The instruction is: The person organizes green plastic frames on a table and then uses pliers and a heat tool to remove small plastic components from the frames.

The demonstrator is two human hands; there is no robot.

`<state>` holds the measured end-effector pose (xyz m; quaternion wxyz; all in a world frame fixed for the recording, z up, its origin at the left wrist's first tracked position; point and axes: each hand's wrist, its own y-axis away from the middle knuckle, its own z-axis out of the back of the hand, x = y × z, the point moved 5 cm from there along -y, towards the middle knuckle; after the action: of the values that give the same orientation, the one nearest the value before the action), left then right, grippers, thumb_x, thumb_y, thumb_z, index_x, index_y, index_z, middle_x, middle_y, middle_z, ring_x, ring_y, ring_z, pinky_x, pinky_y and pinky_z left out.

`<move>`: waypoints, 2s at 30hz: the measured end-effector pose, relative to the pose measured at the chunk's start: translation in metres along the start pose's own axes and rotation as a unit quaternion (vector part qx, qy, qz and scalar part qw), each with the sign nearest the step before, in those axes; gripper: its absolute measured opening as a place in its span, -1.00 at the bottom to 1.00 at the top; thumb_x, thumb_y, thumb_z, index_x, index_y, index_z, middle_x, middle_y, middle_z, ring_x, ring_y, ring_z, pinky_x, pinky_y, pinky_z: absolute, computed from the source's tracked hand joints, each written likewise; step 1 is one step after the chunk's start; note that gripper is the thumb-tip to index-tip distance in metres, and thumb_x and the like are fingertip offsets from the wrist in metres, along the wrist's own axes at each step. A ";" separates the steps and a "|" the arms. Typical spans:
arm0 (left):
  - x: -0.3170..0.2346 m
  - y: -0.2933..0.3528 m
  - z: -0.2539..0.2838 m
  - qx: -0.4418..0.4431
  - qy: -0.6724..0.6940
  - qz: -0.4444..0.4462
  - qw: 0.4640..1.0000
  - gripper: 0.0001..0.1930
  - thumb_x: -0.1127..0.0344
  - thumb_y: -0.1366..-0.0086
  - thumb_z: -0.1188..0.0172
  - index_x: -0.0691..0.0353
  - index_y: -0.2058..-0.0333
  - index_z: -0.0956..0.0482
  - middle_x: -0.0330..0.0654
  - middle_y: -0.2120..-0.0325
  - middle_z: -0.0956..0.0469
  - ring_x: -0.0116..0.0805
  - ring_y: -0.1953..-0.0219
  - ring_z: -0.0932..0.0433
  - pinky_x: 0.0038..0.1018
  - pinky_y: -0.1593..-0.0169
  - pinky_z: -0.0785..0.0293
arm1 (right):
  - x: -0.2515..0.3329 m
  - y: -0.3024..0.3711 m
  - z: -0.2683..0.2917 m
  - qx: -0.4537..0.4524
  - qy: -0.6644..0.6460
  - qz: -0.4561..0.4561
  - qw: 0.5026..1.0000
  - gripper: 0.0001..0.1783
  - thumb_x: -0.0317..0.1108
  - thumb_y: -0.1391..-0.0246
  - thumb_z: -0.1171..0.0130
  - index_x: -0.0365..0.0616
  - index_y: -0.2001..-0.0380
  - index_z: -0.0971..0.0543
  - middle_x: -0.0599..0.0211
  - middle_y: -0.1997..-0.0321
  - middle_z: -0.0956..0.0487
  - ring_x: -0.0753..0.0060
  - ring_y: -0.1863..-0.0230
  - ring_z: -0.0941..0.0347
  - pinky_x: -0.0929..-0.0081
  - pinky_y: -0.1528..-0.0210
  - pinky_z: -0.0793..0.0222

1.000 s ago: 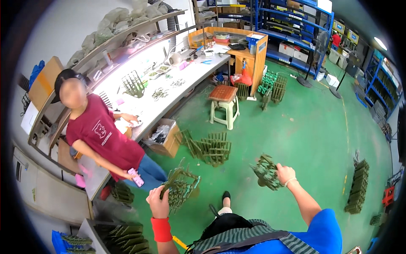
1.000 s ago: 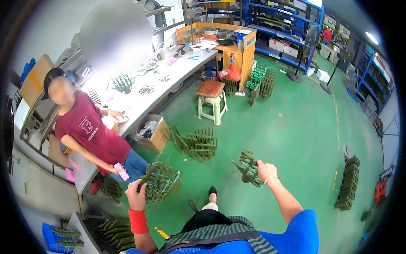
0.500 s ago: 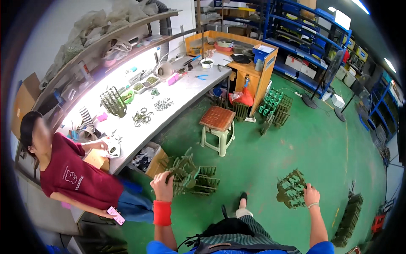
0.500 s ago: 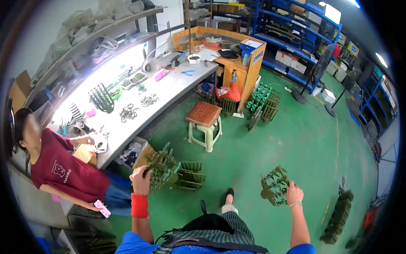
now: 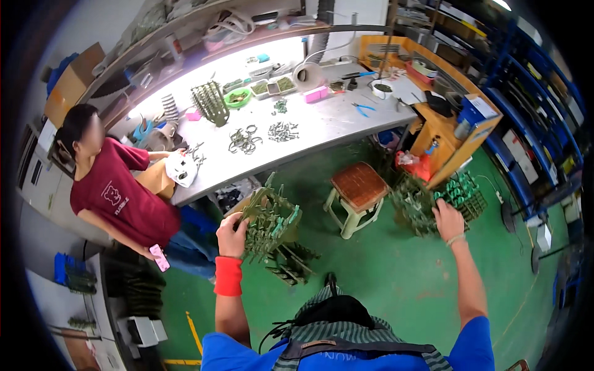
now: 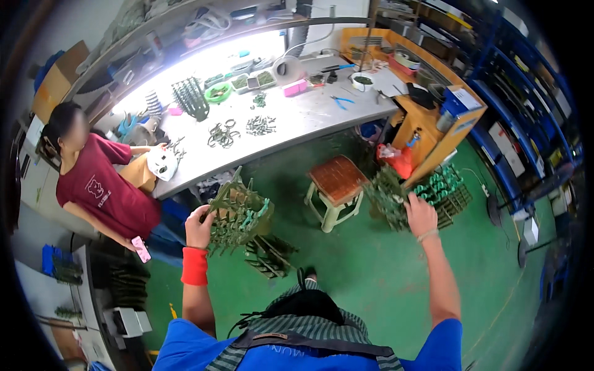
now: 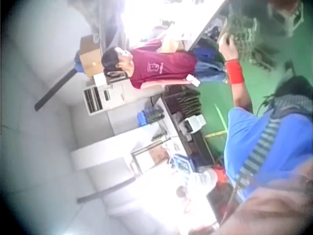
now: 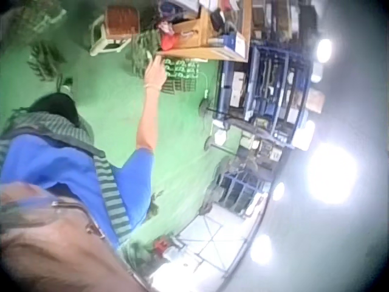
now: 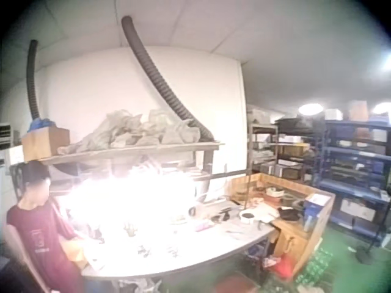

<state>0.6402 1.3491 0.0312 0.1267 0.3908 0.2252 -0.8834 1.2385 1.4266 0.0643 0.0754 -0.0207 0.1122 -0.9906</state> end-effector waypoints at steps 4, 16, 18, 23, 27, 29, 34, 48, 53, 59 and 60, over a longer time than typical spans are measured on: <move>-0.001 -0.019 -0.018 -0.049 -0.024 -0.004 0.998 -0.74 0.39 -0.17 -0.32 0.37 0.18 -0.62 -0.07 0.38 -0.62 -0.33 0.36 -0.59 -0.44 0.21 -0.50 | 0.030 -0.141 0.006 -0.067 -0.013 0.066 0.995 -0.76 -0.19 -0.24 -0.05 -0.06 0.12 -0.40 0.04 0.38 -0.58 -0.16 0.37 -0.53 -0.04 0.36 -0.44; -0.029 -0.102 -0.082 -0.113 -0.101 0.040 0.988 -0.79 0.41 -0.07 -0.33 0.22 0.26 -0.63 -0.15 0.38 -0.63 -0.15 0.27 -0.55 -0.28 0.15 -0.39 | 0.103 -0.472 -0.083 -0.053 -0.039 0.163 0.984 -0.70 -0.15 -0.26 -0.06 -0.16 0.15 -0.38 0.00 0.41 -0.62 -0.14 0.36 -0.58 0.00 0.32 -0.50; -0.035 -0.108 -0.087 -0.120 -0.113 0.084 0.983 -0.79 0.42 -0.07 -0.33 0.22 0.26 -0.63 -0.14 0.38 -0.62 -0.14 0.26 -0.55 -0.30 0.15 -0.39 | 0.115 -0.520 -0.105 -0.037 -0.032 0.162 0.986 -0.66 -0.13 -0.26 -0.05 -0.16 0.06 -0.41 -0.02 0.39 -0.63 -0.11 0.34 -0.59 0.04 0.32 -0.52; -0.051 -0.104 -0.086 -0.170 -0.163 0.108 0.966 -0.79 0.43 -0.08 -0.33 0.22 0.26 -0.62 -0.13 0.38 -0.62 -0.14 0.27 -0.55 -0.31 0.16 -0.40 | 0.167 -0.618 -0.137 -0.025 -0.096 0.197 0.975 -0.68 -0.20 -0.23 -0.10 -0.19 0.08 -0.45 -0.07 0.33 -0.63 -0.14 0.24 -0.58 0.01 0.22 -0.50; -0.063 -0.106 -0.086 -0.215 -0.184 0.144 0.948 -0.80 0.45 -0.09 -0.33 0.24 0.26 -0.62 -0.12 0.38 -0.61 -0.13 0.30 -0.55 -0.31 0.16 -0.41 | 0.201 -0.682 -0.165 0.005 -0.101 0.223 0.970 -0.72 -0.24 -0.20 -0.13 -0.17 0.10 -0.48 -0.10 0.26 -0.63 -0.17 0.16 -0.57 0.01 0.13 -0.48; -0.062 -0.106 -0.087 -0.229 -0.193 0.162 0.940 -0.81 0.46 -0.11 -0.34 0.27 0.26 -0.62 -0.08 0.38 -0.61 -0.12 0.32 -0.56 -0.32 0.17 -0.44 | 0.207 -0.708 -0.180 0.031 -0.089 0.207 0.974 -0.76 -0.25 -0.15 -0.17 -0.15 0.19 -0.51 -0.14 0.24 -0.63 -0.19 0.12 -0.57 -0.01 0.06 -0.49; -0.055 -0.115 -0.091 -0.267 -0.134 0.207 0.932 -0.80 0.47 -0.13 -0.35 0.32 0.24 -0.62 -0.01 0.38 -0.60 -0.11 0.37 -0.58 -0.36 0.22 -0.50 | 0.216 -0.744 -0.187 0.078 -0.010 0.210 0.975 -0.71 -0.28 -0.12 -0.17 -0.23 0.14 -0.52 -0.17 0.16 -0.62 -0.18 0.05 -0.55 0.08 -0.03 -0.49; -0.022 -0.213 -0.053 -0.164 -0.197 0.222 0.941 -0.77 0.55 -0.05 -0.32 0.25 0.27 -0.59 -0.16 0.40 -0.56 -0.16 0.30 -0.49 -0.33 0.13 -0.35 | 0.436 -0.538 -0.286 0.162 -0.188 0.512 0.822 -0.03 -0.10 0.10 -0.43 0.08 -0.36 -0.18 -0.15 -0.17 -0.37 -0.12 0.06 -0.50 0.19 0.03 -0.49; -0.012 -0.226 -0.032 -0.170 -0.194 0.245 0.935 -0.73 0.61 -0.02 -0.33 0.30 0.26 -0.57 -0.13 0.38 -0.52 -0.16 0.29 -0.48 -0.37 0.15 -0.38 | 0.551 -0.511 -0.381 0.216 -0.103 0.405 0.882 0.36 0.13 0.31 -0.52 0.25 -0.46 0.14 -0.46 -0.37 -0.07 -0.10 0.22 -0.56 0.23 0.18 -0.55; 0.008 -0.233 -0.010 -0.162 -0.198 0.297 0.920 -0.74 0.60 0.00 -0.33 0.26 0.28 -0.58 -0.17 0.40 -0.52 -0.18 0.28 -0.48 -0.38 0.10 -0.32 | 0.619 -0.501 -0.427 0.197 -0.080 0.365 0.907 0.31 0.22 0.29 -0.47 0.24 -0.46 0.07 -0.42 -0.40 -0.06 -0.01 0.24 -0.55 0.28 0.22 -0.53; 0.010 -0.233 -0.008 -0.154 -0.205 0.296 0.920 -0.76 0.62 -0.02 -0.32 0.31 0.28 -0.56 -0.14 0.39 -0.51 -0.17 0.27 -0.47 -0.39 0.14 -0.36 | 0.626 -0.501 -0.430 0.166 -0.097 0.361 0.913 0.28 0.23 0.28 -0.45 0.25 -0.45 0.03 -0.40 -0.40 -0.06 0.01 0.24 -0.55 0.28 0.24 -0.52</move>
<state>0.5454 1.5546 0.0891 0.4844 0.2252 0.2016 -0.8210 0.5232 1.9068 -0.2271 0.4406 -0.0621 -0.0615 -0.8935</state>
